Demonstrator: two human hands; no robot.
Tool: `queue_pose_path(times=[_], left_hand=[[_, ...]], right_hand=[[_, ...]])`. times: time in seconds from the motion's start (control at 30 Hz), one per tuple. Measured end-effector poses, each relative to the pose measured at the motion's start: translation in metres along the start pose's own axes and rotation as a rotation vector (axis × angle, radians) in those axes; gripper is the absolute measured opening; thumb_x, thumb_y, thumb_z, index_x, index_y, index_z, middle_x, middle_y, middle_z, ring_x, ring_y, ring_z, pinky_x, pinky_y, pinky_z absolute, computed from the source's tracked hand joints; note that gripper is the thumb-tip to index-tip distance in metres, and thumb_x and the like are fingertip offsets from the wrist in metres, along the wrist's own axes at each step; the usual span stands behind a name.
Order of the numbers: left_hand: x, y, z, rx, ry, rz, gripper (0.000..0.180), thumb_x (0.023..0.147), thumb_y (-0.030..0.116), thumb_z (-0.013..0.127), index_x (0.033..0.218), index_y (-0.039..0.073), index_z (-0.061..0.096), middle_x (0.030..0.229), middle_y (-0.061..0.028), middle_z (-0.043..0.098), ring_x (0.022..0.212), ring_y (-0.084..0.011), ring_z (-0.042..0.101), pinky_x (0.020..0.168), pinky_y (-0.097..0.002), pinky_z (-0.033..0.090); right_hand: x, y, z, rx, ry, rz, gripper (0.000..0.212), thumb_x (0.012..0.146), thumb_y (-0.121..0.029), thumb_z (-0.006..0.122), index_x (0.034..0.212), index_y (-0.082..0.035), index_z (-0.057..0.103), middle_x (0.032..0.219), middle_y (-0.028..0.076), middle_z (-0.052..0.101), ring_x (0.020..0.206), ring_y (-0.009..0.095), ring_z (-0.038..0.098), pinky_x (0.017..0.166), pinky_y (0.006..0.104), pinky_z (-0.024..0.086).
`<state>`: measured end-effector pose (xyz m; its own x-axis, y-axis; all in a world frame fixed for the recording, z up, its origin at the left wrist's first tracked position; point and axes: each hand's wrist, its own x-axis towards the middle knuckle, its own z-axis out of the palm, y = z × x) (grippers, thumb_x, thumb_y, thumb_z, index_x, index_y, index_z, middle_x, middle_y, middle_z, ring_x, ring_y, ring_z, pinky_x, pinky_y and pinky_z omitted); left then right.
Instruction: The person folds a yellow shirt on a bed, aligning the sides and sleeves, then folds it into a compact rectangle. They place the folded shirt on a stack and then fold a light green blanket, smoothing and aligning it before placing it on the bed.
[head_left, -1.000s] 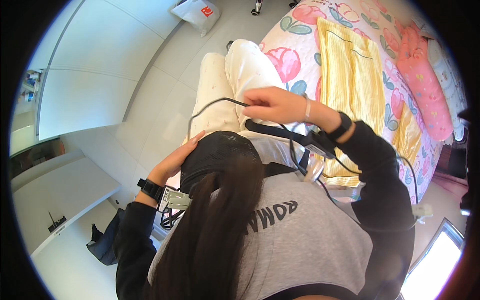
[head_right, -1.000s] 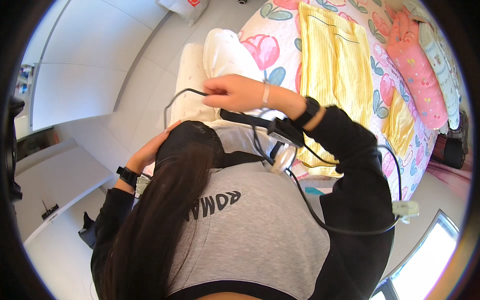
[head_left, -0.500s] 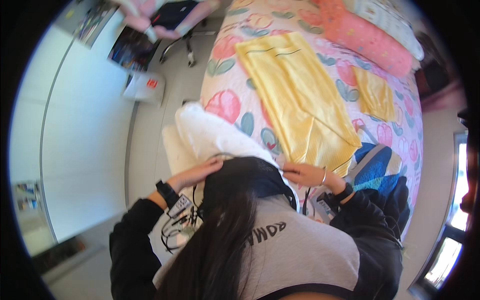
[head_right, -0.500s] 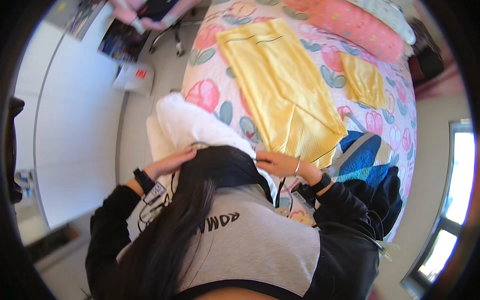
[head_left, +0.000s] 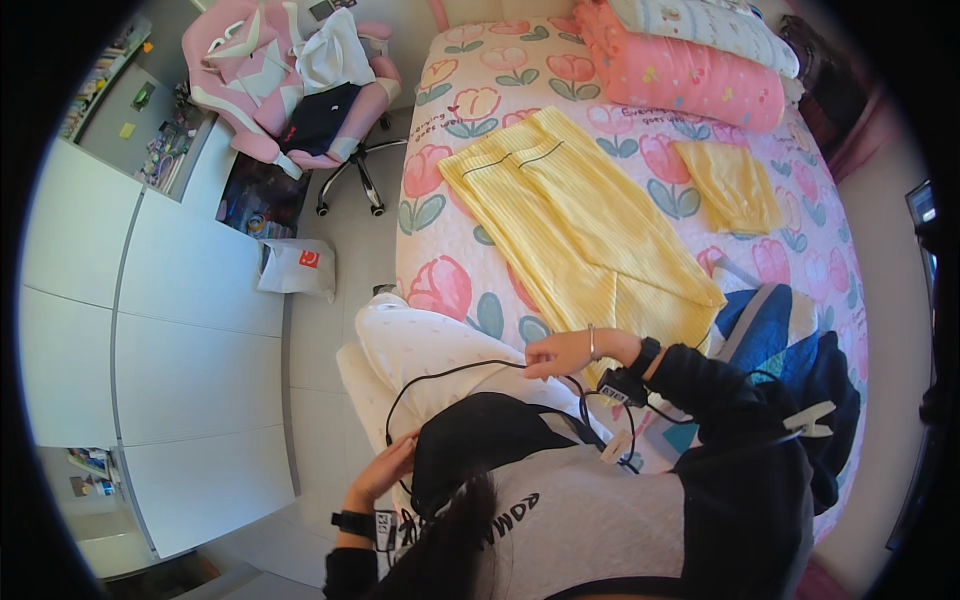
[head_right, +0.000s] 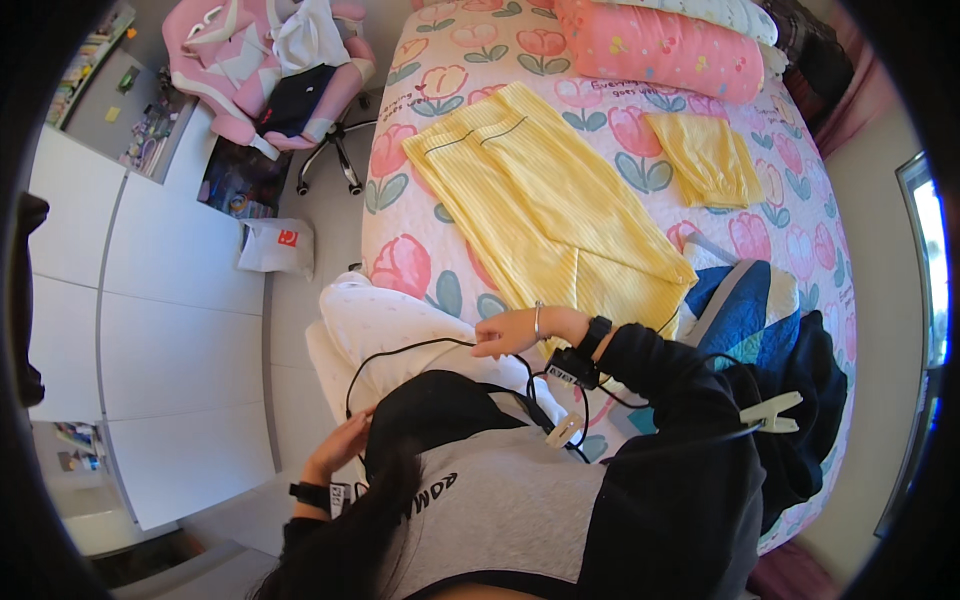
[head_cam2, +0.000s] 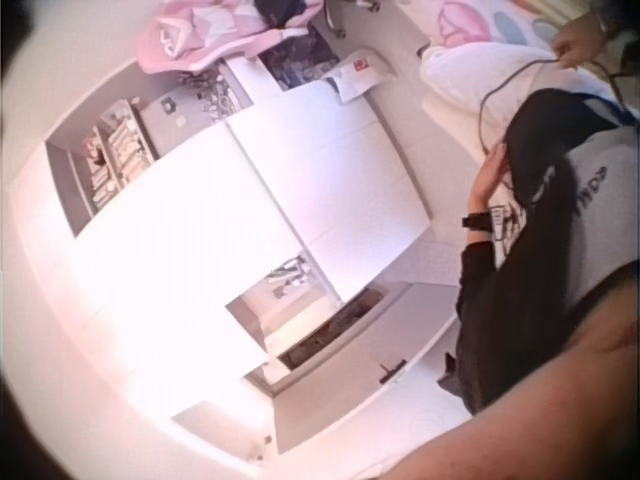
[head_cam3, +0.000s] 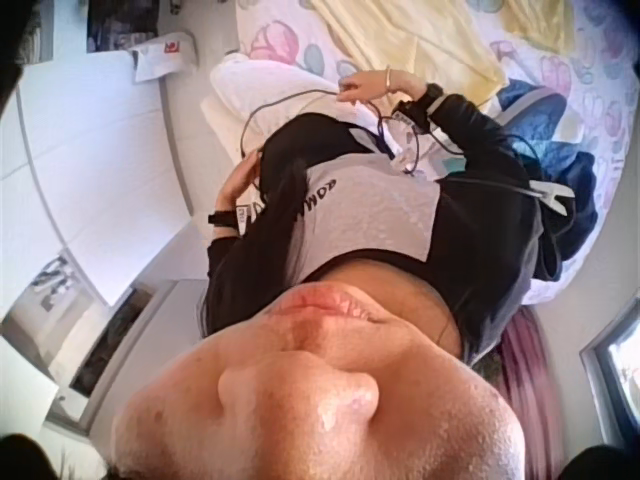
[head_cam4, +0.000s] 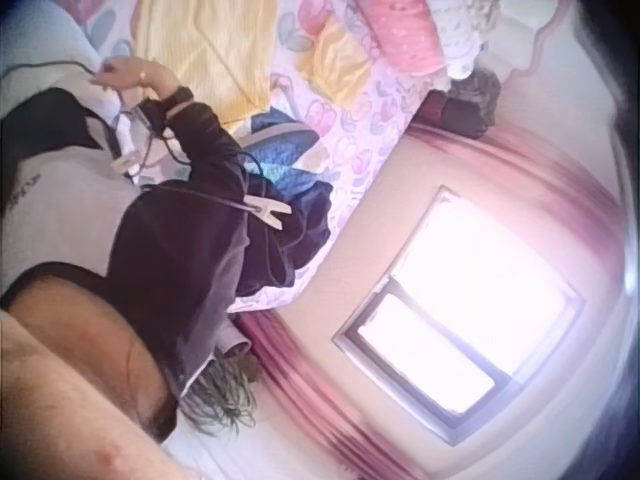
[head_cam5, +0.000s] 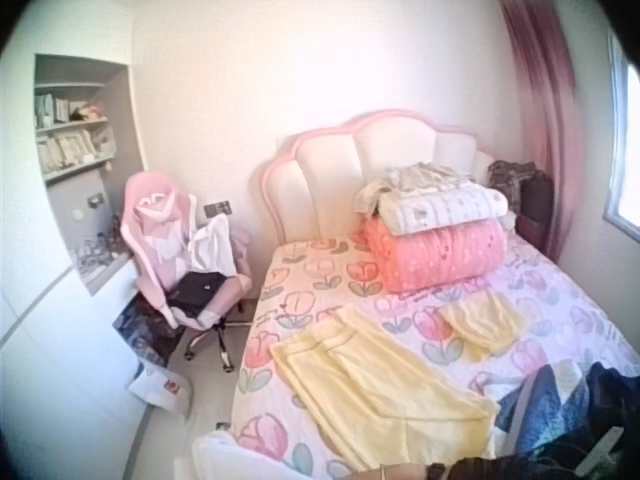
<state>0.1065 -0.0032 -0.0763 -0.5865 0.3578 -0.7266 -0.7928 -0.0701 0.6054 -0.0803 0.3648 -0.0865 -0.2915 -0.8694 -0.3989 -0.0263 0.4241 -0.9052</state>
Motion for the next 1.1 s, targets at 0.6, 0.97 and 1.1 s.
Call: queue_pose_path(times=[0.6, 0.97, 1.1], left_hand=[[-0.009, 0.037, 0.129, 0.500, 0.025, 0.143, 0.051, 0.095, 0.025, 0.052, 0.136, -0.003, 0.039, 0.126, -0.0055, 0.053, 0.113, -0.0101, 0.048, 0.098, -0.0228, 0.036], [0.012, 0.061, 0.152, 0.836, -0.205, 0.089, 0.054, 0.096, 0.029, 0.050, 0.141, 0.002, 0.034, 0.140, -0.0093, 0.042, 0.124, -0.0159, 0.042, 0.103, -0.0276, 0.033], [0.007, 0.106, 0.115, 1.029, -0.172, 0.100, 0.056, 0.093, 0.036, 0.054, 0.136, 0.002, 0.041, 0.121, -0.0092, 0.057, 0.109, -0.0145, 0.054, 0.095, -0.0267, 0.040]], right_hand=[[-0.027, 0.040, 0.045, 0.075, -0.167, 0.071, 0.052, 0.084, -0.061, 0.053, 0.098, -0.010, 0.056, 0.077, 0.004, 0.056, 0.066, 0.013, 0.058, 0.047, 0.0252, 0.043], [-0.068, 0.049, 0.049, 0.007, -0.237, 0.188, 0.060, 0.085, -0.064, 0.049, 0.089, -0.005, 0.062, 0.076, 0.002, 0.057, 0.072, 0.012, 0.053, 0.068, 0.0265, 0.044], [-0.066, 0.053, 0.042, -0.036, -0.156, 0.188, 0.063, 0.086, -0.063, 0.047, 0.091, -0.002, 0.062, 0.080, 0.006, 0.063, 0.075, 0.014, 0.058, 0.070, 0.0268, 0.046]])
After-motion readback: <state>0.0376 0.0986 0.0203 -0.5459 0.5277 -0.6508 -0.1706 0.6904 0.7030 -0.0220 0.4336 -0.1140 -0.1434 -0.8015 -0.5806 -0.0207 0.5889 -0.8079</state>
